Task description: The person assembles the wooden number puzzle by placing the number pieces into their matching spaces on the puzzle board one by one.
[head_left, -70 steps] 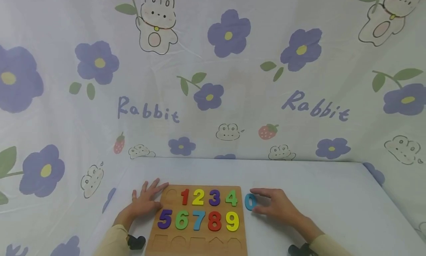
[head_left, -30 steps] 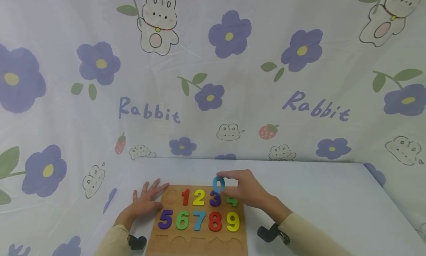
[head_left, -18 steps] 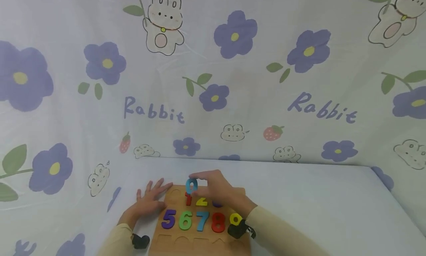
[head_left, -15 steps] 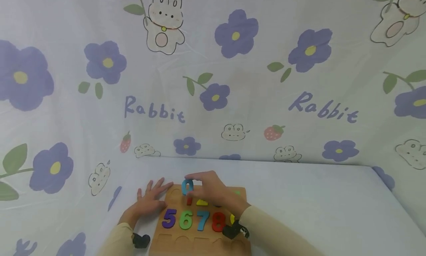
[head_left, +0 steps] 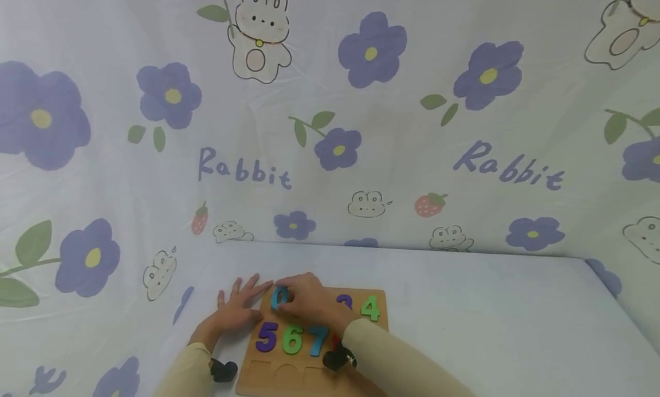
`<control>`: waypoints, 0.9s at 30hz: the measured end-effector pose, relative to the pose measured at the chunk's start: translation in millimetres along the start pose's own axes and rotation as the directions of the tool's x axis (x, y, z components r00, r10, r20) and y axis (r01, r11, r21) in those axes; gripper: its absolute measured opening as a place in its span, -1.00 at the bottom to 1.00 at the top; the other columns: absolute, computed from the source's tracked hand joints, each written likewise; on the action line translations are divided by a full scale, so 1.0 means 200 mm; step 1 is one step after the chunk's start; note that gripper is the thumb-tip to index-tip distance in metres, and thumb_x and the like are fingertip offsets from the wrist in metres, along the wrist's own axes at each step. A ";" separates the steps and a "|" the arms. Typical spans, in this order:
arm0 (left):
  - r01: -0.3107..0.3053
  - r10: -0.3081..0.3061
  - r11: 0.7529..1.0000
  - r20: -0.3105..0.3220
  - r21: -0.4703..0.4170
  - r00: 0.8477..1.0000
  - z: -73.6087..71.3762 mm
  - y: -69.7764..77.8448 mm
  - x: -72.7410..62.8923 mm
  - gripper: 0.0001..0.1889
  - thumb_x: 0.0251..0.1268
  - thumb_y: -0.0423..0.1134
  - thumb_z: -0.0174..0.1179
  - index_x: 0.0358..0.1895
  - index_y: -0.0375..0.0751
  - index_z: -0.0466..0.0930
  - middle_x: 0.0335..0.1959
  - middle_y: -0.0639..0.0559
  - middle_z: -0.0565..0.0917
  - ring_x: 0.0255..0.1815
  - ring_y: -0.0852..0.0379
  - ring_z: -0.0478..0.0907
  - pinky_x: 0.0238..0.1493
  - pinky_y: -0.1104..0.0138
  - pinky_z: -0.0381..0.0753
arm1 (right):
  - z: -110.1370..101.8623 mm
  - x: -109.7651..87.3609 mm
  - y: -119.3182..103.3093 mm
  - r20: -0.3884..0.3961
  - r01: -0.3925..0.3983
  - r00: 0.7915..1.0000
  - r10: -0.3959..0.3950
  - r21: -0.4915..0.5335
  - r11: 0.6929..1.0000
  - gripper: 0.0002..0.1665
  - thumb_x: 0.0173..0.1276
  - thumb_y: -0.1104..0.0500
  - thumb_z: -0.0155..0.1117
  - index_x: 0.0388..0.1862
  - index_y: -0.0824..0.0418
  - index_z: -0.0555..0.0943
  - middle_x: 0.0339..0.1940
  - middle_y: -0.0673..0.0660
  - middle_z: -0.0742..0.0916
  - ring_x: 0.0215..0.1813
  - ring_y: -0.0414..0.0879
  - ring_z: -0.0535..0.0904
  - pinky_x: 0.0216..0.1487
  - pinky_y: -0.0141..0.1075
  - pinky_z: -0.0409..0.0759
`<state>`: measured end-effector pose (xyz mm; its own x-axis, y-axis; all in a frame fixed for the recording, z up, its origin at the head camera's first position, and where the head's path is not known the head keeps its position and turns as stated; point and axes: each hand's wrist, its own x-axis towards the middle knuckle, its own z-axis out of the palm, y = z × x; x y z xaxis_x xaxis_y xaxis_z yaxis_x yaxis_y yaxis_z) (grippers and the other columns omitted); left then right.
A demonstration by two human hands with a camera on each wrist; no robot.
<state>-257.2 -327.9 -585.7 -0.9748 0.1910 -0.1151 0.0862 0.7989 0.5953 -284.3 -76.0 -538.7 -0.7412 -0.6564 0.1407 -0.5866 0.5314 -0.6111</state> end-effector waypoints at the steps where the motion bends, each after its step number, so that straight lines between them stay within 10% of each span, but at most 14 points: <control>1: 0.000 0.000 1.000 -0.002 0.001 1.000 0.00 0.00 0.00 -0.15 0.20 -0.14 0.29 0.66 0.26 0.43 0.84 -0.25 0.05 0.80 -0.59 -0.39 0.53 -0.61 -0.67 | 0.01 0.01 0.00 0.002 0.000 1.000 0.000 -0.021 1.000 -0.39 0.46 0.04 0.55 0.44 0.14 0.70 -0.26 -0.03 0.82 -0.33 -0.29 0.58 -0.19 -0.42 0.62; 5: 0.010 -0.010 1.000 -0.004 0.018 1.000 0.01 -0.01 0.01 -0.17 0.25 -0.19 0.26 0.68 0.24 0.41 0.84 -0.23 0.03 0.81 -0.56 -0.40 0.55 -0.60 -0.64 | 0.05 0.03 0.01 0.003 -0.016 1.000 0.016 -0.077 0.997 -0.41 0.45 0.03 0.55 0.42 0.10 0.71 0.10 -0.04 0.87 -0.07 -0.29 0.66 0.12 -0.36 0.71; 27: -0.006 0.006 1.000 -0.006 0.017 1.000 0.02 -0.01 0.01 -0.16 0.25 -0.22 0.26 0.68 0.25 0.40 0.84 -0.26 0.04 0.80 -0.59 -0.39 0.53 -0.62 -0.63 | 0.07 0.00 -0.01 -0.030 -0.003 1.000 -0.002 -0.162 0.987 -0.39 0.43 -0.02 0.57 0.42 0.07 0.71 0.13 -0.04 0.88 0.04 -0.24 0.75 0.23 -0.28 0.74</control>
<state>-259.5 -326.9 -589.3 -0.9755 0.1925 -0.1068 0.0956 0.8073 0.5824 -278.6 -85.1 -548.1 -0.7494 -0.6411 0.1655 -0.6297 0.6128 -0.4773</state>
